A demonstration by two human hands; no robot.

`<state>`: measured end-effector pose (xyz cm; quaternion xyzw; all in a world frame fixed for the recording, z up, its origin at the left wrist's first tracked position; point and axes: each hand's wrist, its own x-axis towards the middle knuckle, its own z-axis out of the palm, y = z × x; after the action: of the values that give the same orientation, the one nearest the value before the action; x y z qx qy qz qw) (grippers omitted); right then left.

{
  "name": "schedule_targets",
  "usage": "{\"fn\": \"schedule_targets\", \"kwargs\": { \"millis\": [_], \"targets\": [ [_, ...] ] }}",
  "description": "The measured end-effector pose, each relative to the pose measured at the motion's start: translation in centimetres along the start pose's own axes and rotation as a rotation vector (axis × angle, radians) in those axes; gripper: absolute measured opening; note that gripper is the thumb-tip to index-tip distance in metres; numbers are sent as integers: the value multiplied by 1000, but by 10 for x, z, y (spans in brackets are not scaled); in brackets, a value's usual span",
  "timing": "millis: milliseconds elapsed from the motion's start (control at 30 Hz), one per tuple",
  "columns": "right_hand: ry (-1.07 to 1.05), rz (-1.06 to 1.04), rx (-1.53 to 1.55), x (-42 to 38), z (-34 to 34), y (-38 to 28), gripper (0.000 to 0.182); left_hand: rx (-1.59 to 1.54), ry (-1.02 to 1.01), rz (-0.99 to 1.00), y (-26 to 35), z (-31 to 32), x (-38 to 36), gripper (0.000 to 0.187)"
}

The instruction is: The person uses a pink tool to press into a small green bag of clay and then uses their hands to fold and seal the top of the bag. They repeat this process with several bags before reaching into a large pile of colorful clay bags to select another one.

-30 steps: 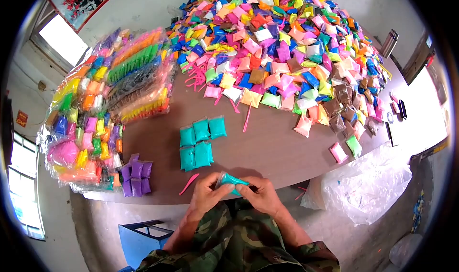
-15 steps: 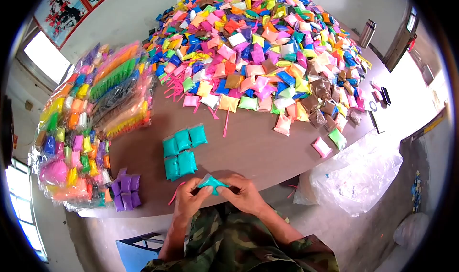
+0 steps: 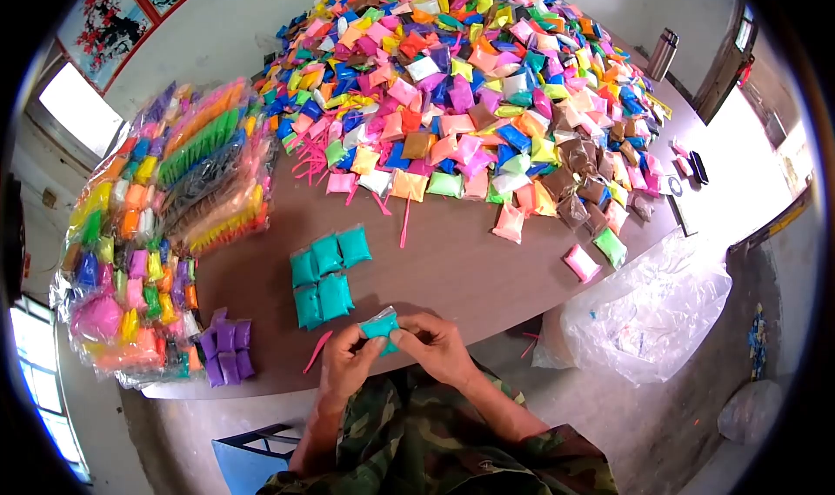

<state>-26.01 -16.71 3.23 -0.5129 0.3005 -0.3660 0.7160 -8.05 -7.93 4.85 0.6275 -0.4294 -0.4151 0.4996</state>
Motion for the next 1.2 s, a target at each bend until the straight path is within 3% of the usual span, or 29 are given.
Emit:
{"fn": "schedule_targets", "kwargs": {
  "millis": [200,1033,1200],
  "targets": [
    [63,63,173,0,1,8,19,-82,37,-14,11,16,-1,19],
    [21,13,44,7,3,11,17,-14,31,-47,-2,12,2,18],
    [134,61,0,9,-1,-1,18,-36,86,-41,-1,21,0,17]
  ]
}}
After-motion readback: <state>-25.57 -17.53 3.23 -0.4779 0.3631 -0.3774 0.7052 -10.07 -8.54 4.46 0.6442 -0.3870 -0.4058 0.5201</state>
